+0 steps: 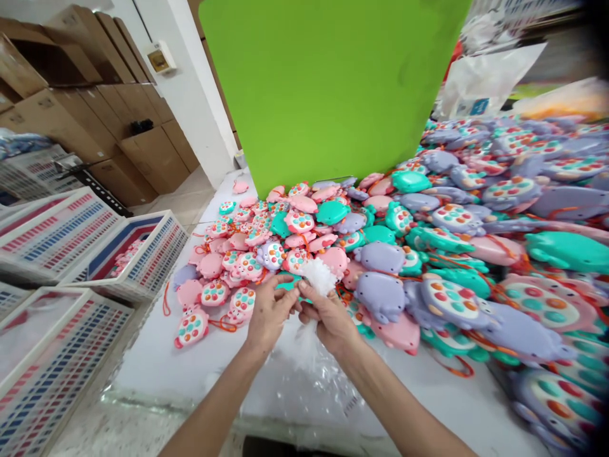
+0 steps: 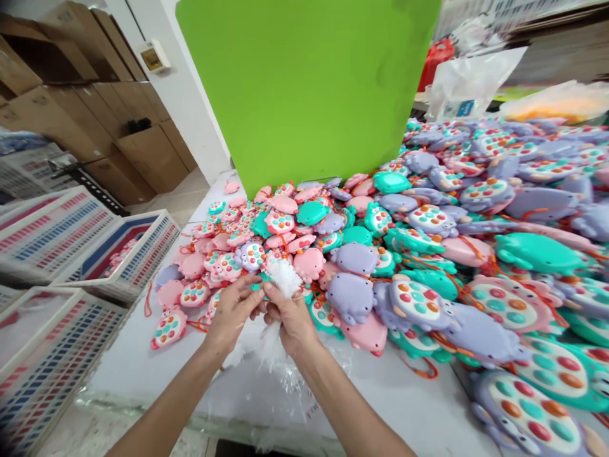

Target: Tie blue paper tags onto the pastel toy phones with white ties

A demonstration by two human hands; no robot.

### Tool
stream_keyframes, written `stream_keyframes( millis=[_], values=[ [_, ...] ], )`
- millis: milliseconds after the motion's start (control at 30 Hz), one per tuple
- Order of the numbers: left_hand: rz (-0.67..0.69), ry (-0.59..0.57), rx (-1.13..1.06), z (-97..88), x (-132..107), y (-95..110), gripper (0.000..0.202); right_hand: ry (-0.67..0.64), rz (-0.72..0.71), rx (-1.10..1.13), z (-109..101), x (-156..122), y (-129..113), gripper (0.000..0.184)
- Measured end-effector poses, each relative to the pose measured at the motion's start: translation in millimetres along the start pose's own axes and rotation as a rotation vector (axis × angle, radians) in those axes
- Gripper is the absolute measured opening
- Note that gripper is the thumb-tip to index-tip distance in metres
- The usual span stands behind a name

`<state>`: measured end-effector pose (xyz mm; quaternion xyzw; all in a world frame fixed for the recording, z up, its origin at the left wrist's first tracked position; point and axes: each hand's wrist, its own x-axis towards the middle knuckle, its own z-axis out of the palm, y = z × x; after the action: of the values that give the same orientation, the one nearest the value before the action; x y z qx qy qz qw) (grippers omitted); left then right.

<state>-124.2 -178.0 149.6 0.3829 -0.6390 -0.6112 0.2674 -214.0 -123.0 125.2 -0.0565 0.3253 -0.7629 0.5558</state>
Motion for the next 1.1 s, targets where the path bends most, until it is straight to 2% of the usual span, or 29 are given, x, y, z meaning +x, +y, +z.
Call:
stream_keyframes(
  millis=[100, 300, 433, 533, 633, 700, 867, 1100],
  values=[
    [-0.060, -0.044, -0.034, -4.8, -3.0, -1.2, 0.031, 0.022, 0.000, 0.075, -1.9, 7.9, -10.4, 0.024],
    [-0.306, -0.205, -0.282, -10.2, -9.5, -8.6, 0.042, 0.023, 0.060, 0.170, -9.2, 26.5, -32.6, 0.016],
    [-0.408, -0.272, -0.367, -6.0, -12.8, -9.5, 0.046, 0.037, 0.053, 0.196, -11.3, 32.9, -35.4, 0.013],
    [-0.437, -0.299, -0.363, -5.2, -16.9, -11.1, 0.041, 0.045, 0.034, 0.196, -11.3, 34.9, -35.9, 0.018],
    [-0.436, -0.300, -0.315, -10.3, -19.6, -12.6, 0.035, 0.038, 0.021, 0.184, -11.2, 34.1, -39.6, 0.022],
    [-0.405, -0.243, -0.274, -16.2, -18.5, -9.4, 0.034, 0.021, 0.020, 0.161, -10.7, 30.8, -42.5, 0.021],
    [-0.214, -0.075, -0.224, -26.3, -1.6, 15.3, 0.035, -0.054, 0.065, 0.030, -4.1, 9.6, -38.9, 0.021],
    [-0.126, -0.056, -0.282, -14.2, 34.1, 45.3, 0.047, -0.185, 0.151, -0.178, 8.9, -17.9, -22.1, 0.026]
  ],
)
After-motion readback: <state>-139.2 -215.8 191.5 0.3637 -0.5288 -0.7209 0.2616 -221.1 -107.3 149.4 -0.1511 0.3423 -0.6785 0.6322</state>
